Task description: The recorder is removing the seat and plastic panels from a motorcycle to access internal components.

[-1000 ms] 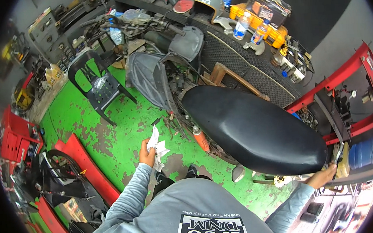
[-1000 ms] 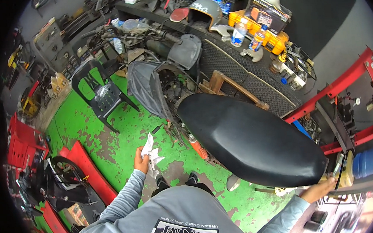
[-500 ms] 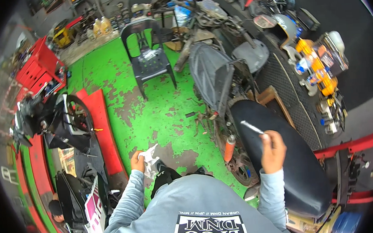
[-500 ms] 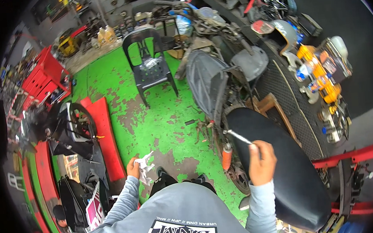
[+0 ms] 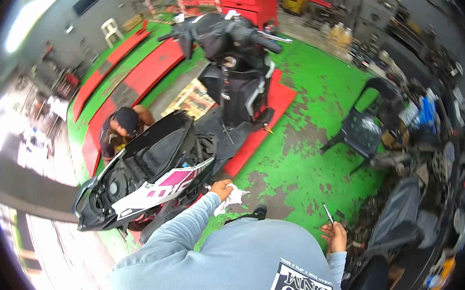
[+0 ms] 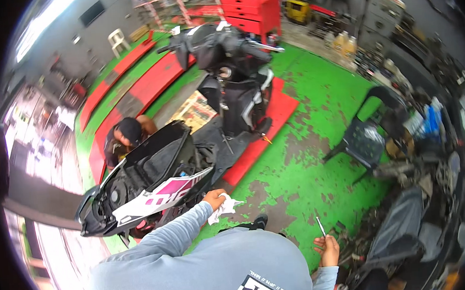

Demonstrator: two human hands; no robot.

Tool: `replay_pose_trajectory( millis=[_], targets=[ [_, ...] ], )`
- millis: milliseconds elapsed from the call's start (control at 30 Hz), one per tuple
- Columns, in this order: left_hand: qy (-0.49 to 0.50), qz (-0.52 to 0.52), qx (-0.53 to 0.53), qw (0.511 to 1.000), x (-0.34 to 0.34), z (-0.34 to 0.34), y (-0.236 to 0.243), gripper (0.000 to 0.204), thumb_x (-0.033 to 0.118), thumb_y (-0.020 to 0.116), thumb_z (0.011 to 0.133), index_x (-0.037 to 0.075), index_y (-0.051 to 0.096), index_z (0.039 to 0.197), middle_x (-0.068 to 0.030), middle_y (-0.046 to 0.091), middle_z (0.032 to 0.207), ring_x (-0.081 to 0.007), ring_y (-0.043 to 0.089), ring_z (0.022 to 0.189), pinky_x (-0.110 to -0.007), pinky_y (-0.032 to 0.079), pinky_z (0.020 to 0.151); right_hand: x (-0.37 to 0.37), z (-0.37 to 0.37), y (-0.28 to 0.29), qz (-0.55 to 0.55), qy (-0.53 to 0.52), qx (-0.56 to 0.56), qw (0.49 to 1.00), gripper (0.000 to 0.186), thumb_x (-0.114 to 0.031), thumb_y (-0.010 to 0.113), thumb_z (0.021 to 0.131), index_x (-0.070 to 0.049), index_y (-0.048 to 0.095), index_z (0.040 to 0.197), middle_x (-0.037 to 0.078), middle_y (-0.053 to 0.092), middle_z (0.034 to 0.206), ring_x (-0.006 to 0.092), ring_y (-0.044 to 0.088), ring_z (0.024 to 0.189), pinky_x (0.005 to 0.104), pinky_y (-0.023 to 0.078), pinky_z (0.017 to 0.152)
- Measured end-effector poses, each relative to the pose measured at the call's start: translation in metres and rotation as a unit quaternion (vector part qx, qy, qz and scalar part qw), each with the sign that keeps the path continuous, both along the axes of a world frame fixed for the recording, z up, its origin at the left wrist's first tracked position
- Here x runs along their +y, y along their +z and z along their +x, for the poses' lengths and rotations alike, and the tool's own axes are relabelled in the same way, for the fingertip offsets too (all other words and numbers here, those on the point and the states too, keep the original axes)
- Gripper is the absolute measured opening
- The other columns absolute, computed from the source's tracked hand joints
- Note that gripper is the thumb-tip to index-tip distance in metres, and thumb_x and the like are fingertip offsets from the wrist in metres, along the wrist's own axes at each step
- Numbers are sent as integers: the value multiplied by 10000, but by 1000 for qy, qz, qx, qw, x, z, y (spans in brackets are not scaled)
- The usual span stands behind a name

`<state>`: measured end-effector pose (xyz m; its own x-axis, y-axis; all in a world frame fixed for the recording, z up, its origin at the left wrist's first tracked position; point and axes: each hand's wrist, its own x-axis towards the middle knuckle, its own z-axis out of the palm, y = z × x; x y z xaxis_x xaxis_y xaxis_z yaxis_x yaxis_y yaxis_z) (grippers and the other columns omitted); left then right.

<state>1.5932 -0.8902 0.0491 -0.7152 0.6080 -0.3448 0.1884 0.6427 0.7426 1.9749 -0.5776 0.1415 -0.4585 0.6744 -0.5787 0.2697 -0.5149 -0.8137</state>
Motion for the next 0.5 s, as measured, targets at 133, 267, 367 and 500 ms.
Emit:
replay_pose_trajectory(
  millis=[133,267,367,500],
  targets=[
    [85,19,0,996,-17,-26,11,289,260,564,831,61,660,1016,-199,690,950,-362,667,935,-416,506,837,9,-90,2,-19,90,51,995,266,-334,537,987,-70,567,968,98,677,883,220,659,804,349,516,689],
    [146,6,9,989,-49,-25,2,276,226,570,831,48,664,1020,-183,690,940,-325,673,913,-388,506,835,25,-150,-1,-35,177,36,983,266,-327,543,984,-63,567,952,97,676,876,212,657,812,348,513,699],
    [218,-31,-1,976,-72,-3,-23,336,289,577,832,81,674,1078,-223,684,1002,-404,643,992,-452,496,877,42,-182,-1,-37,231,31,972,274,-332,538,985,-63,568,937,93,675,870,206,653,808,348,510,693],
    [296,-102,0,950,-85,35,-26,358,296,576,832,79,671,1100,-233,683,1005,-396,648,999,-454,495,885,72,-219,-12,-10,316,-1,949,287,-349,538,982,-69,573,930,90,681,885,198,651,817,347,498,688]
  ],
)
